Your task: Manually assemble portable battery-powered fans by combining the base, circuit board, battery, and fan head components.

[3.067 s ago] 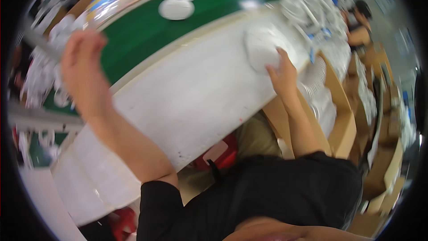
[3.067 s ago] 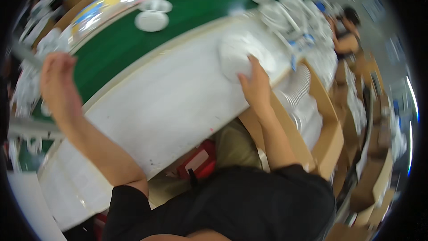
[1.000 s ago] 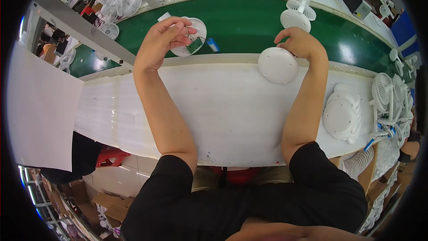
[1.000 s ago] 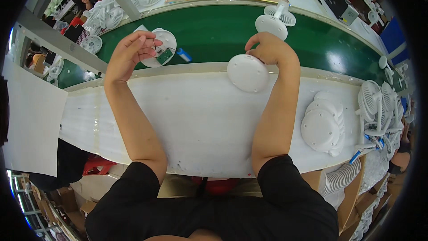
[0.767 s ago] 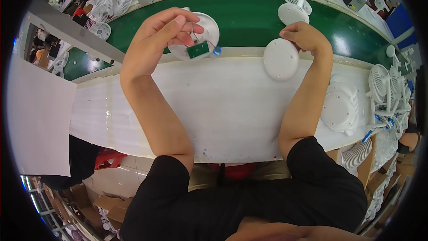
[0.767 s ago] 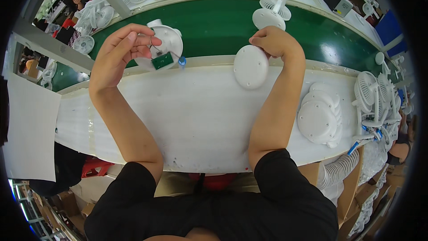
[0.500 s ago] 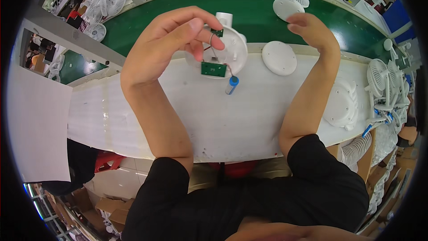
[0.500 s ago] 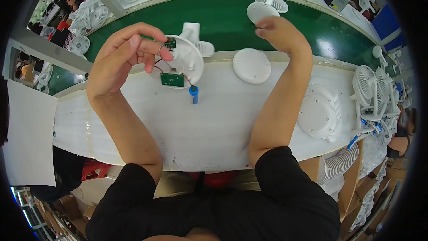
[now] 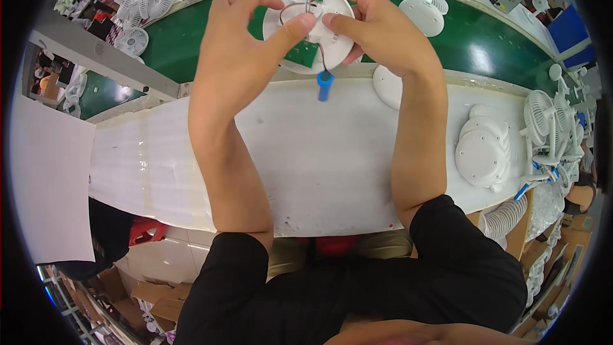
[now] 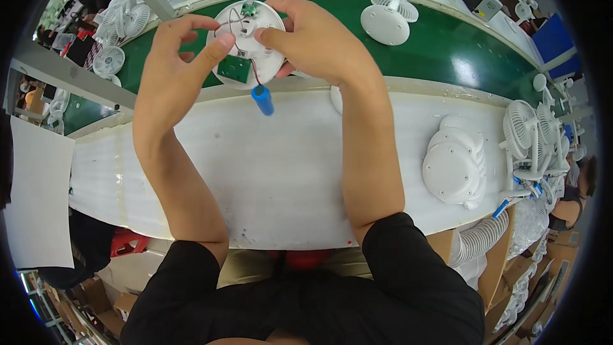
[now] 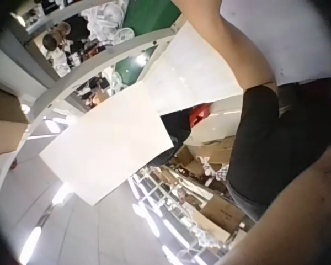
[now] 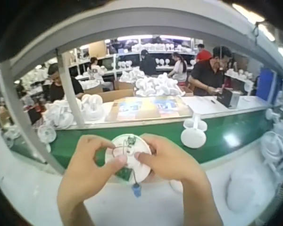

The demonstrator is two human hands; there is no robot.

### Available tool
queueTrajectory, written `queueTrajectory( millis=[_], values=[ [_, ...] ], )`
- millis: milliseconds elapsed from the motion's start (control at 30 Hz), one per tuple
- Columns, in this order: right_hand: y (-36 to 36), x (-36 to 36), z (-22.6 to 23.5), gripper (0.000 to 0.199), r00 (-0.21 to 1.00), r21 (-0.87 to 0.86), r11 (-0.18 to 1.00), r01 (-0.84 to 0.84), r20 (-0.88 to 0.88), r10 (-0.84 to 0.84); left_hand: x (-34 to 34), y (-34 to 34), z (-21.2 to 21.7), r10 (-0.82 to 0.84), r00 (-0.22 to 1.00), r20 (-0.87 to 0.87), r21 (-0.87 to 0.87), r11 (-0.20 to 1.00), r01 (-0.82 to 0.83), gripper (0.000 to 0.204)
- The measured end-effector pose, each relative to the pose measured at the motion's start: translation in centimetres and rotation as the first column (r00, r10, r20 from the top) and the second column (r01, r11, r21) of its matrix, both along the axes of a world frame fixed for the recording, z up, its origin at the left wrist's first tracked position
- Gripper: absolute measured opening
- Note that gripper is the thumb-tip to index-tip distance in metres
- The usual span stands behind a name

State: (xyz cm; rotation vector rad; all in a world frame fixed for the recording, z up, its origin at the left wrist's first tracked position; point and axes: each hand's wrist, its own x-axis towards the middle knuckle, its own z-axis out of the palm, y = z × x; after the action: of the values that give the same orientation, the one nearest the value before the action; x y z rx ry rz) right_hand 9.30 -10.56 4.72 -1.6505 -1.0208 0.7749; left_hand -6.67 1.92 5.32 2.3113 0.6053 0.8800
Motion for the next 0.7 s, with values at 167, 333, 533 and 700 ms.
queueTrajectory(
  millis=[167, 333, 533, 700],
  values=[
    [0.0, -0.6, 0.5, 0.039, 0.998, 0.058, 0.998, 0.039, -0.052, -0.036, 1.8, -0.6, -1.3, 0.02, 0.998, 0.061, 0.005, 1.0, -0.021, 0.026],
    [-0.7, -0.3, 0.7, 0.039, 0.977, 0.029, 0.99, 0.139, -0.167, -0.132, 2.6, 0.2, -1.5, -0.02, 0.935, 0.355, -0.519, 0.828, 0.214, 0.019],
    [-1.5, 0.1, 0.9, 0.032, 0.908, 0.214, 0.959, 0.188, 0.334, -0.252, 3.1, -0.1, -1.8, -0.174, 0.901, 0.397, -0.623, 0.67, 0.404, 0.011],
    [-0.3, 0.6, 0.1, 0.014, 0.771, 0.35, 0.936, 0.037, 0.585, -0.249, 4.0, -1.1, -2.5, -0.165, 0.937, 0.306, -0.59, 0.74, 0.323, 0.01]
  ],
)
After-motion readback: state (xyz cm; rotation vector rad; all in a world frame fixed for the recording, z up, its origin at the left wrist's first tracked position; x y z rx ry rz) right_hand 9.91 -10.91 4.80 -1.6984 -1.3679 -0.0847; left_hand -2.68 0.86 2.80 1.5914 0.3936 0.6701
